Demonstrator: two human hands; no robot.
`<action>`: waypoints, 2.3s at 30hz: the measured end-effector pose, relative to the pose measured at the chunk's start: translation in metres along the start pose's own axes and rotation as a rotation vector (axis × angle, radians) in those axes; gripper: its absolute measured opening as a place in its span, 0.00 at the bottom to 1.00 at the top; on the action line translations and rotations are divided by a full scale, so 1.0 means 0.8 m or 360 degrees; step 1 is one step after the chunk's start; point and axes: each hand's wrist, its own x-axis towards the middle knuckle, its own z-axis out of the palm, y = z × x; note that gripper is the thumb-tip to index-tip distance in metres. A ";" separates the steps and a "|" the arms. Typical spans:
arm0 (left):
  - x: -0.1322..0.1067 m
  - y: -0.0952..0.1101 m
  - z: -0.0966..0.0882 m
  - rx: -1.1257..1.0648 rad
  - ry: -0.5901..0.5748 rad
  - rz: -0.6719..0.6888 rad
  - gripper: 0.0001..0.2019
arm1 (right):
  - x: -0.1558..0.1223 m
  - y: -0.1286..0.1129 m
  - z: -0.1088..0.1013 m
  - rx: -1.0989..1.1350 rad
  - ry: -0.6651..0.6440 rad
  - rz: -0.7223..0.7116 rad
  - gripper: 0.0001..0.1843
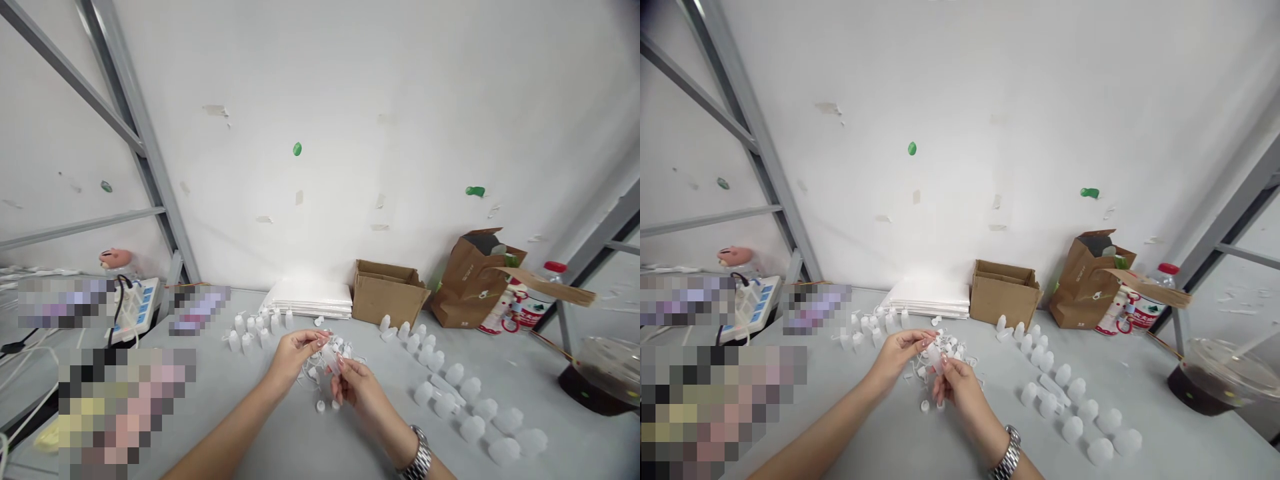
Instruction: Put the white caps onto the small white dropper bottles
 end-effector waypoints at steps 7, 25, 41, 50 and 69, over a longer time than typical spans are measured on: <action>-0.001 0.004 0.004 -0.0074 -0.0105 -0.0079 0.19 | -0.003 -0.008 -0.001 0.0102 -0.0007 -0.0129 0.21; -0.003 -0.002 0.006 -0.0476 -0.0217 -0.0324 0.18 | -0.003 -0.003 -0.009 -0.0026 -0.0056 0.0028 0.21; -0.003 -0.013 0.005 -0.0197 0.0157 -0.0414 0.17 | -0.006 0.008 -0.004 -0.1153 0.0541 -0.0386 0.22; -0.008 0.001 0.001 -0.0529 -0.0275 -0.0343 0.14 | -0.014 -0.004 0.002 -0.0815 0.0351 -0.0259 0.21; -0.015 0.011 0.006 -0.0348 -0.0342 -0.0010 0.13 | -0.007 -0.016 -0.008 0.0001 -0.0078 0.0075 0.18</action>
